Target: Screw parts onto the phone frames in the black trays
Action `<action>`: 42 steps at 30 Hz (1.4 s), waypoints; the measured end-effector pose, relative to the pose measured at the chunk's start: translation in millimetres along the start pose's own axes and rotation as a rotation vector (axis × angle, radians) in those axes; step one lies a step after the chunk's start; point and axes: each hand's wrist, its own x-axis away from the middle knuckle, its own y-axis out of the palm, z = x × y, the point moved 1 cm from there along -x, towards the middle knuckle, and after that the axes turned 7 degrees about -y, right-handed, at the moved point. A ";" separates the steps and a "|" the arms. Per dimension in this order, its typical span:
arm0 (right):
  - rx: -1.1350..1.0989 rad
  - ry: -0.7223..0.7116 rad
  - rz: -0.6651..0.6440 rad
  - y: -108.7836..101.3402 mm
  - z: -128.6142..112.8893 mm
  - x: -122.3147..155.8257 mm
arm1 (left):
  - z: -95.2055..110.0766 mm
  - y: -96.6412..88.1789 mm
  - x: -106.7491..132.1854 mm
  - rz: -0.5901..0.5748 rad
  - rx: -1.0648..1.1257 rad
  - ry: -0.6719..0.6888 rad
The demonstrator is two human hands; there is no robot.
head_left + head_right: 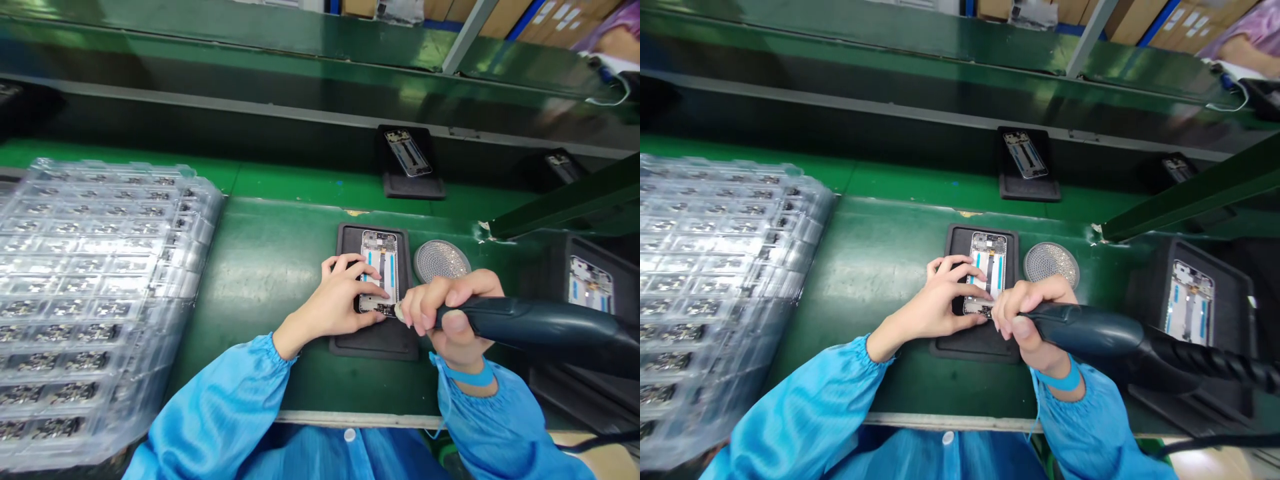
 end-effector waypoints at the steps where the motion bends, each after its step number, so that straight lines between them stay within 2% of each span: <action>1: -0.006 0.005 -0.001 1.5 -1.2 0.1 | -1.4 -0.5 0.6 -0.012 0.004 0.009; 5: -0.047 -0.010 -0.023 6.0 -3.6 1.3 | -4.9 1.9 1.1 -0.032 0.012 0.017; 13: -0.088 -0.019 0.045 5.8 -6.1 2.0 | -10.6 5.5 0.5 -0.053 -0.003 0.040; 20: -0.033 -0.013 0.057 3.4 -11.5 4.0 | -7.0 2.2 5.2 -0.036 -0.142 0.208; 23: -0.014 -0.006 0.058 4.0 -12.4 5.0 | -2.8 1.8 6.3 -0.040 -0.154 0.239; 37: 0.051 0.007 0.055 5.1 -13.6 6.6 | -0.1 2.6 6.3 -0.077 -0.115 0.220; 42: 0.078 -0.016 0.062 -2.4 -14.5 1.2 | 2.9 7.3 7.4 0.005 -0.093 0.097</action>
